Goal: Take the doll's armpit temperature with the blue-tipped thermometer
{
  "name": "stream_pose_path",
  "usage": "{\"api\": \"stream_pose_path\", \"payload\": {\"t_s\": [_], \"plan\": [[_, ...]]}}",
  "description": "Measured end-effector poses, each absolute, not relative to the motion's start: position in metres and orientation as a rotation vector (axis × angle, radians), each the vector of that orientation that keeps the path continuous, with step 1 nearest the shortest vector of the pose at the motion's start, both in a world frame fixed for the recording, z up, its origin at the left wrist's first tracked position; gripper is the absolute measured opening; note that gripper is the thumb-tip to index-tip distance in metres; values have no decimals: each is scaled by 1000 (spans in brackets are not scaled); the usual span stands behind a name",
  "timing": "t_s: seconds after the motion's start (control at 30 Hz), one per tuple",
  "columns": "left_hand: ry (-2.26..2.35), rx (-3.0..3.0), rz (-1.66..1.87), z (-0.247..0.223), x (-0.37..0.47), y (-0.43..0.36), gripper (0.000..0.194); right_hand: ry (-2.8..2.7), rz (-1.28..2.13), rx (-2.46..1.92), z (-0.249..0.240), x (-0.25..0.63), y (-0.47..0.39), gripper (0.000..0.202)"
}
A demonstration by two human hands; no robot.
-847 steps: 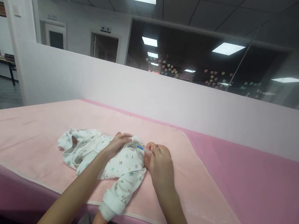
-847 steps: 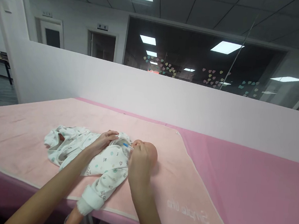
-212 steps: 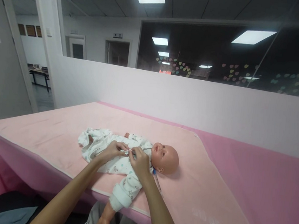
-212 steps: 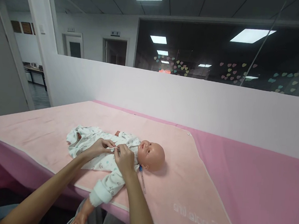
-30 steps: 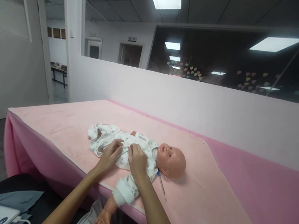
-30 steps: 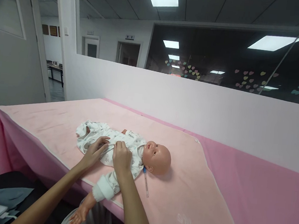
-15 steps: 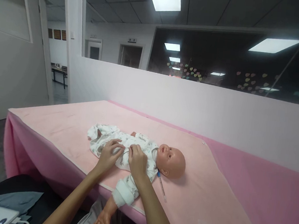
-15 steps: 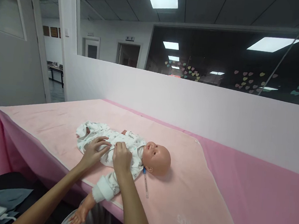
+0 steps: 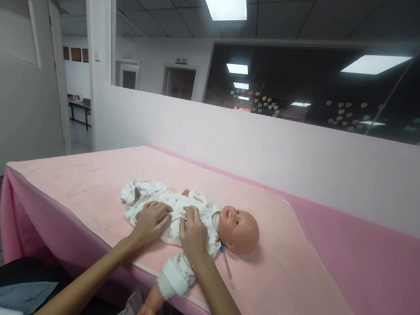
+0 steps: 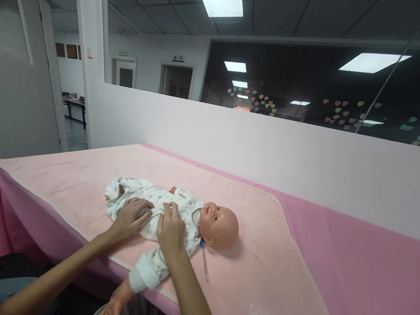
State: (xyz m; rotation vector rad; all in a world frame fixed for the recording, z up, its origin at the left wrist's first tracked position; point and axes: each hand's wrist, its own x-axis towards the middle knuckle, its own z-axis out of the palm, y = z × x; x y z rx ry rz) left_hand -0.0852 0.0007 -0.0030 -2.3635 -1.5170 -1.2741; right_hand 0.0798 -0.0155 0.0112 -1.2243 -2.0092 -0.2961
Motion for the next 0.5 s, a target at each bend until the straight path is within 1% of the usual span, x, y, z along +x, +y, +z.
{"api": "stream_pose_path", "payload": {"t_s": [0.07,0.1,0.23,0.33,0.5], "plan": [[-1463,-2418,-1198,1,-96,8,20,-1998,-284,-1219,12,91,-29,35],[-1443,-2438,-1173,3,-101,12,23,-1981,-280,-1219,11,99,-38,36],[-1414,-2456,-1109,9,-114,29,25,-1877,-314,-1304,-1,150,-77,26],[-1342,-2454,-998,8,-111,32,25,-1695,-397,-1501,-17,188,-103,20],[-1305,-2360,-779,0,-97,26,35,-1660,-434,-1688,-28,208,-117,16]]}}
